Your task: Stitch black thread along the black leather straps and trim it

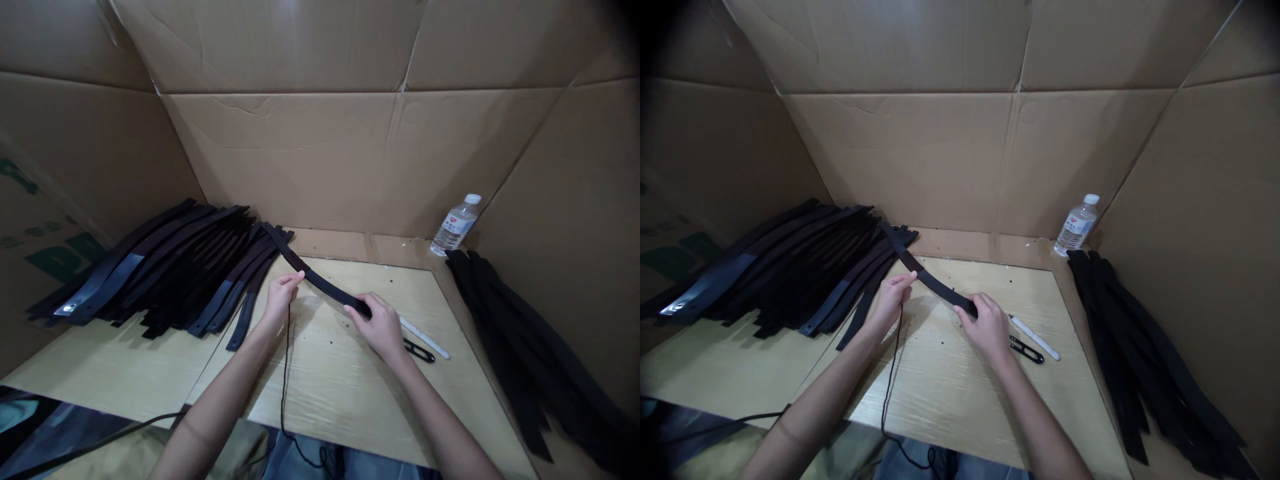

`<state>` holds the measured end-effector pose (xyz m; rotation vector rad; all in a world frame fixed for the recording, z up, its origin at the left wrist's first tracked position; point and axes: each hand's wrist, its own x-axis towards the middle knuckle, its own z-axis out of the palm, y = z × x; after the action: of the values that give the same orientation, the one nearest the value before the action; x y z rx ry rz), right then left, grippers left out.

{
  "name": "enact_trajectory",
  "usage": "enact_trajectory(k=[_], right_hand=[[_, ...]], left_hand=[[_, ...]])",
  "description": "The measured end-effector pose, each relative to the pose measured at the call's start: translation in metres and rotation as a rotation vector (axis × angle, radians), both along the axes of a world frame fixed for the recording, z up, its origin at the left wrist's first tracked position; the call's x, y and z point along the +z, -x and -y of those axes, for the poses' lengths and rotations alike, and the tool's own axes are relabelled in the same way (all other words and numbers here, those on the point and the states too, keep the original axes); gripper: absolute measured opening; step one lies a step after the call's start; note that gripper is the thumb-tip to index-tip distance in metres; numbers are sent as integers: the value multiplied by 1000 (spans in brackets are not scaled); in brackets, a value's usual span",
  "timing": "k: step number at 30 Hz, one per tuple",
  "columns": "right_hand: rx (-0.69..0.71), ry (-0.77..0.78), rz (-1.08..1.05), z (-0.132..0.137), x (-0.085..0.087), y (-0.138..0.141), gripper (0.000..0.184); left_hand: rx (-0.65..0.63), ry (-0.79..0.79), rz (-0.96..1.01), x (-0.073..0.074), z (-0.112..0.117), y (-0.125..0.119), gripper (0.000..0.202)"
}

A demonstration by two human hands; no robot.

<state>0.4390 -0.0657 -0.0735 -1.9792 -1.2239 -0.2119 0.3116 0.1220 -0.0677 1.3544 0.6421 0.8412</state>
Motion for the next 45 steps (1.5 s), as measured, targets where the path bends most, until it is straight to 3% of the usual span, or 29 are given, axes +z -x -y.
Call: enact_trajectory(k=[14, 22, 37, 45], right_hand=[[-15, -28, 39, 3, -1, -1, 20], [-39, 45, 44, 3, 2, 1, 18], [-36, 124, 90, 2, 1, 4, 17], [-30, 90, 74, 3, 0, 4, 9]], left_hand=[[3, 21, -38, 1, 1, -1, 44], [16, 13, -99, -1, 1, -1, 46], [59, -15, -154, 11, 10, -2, 52], [5, 8, -62, 8, 8, -2, 50]])
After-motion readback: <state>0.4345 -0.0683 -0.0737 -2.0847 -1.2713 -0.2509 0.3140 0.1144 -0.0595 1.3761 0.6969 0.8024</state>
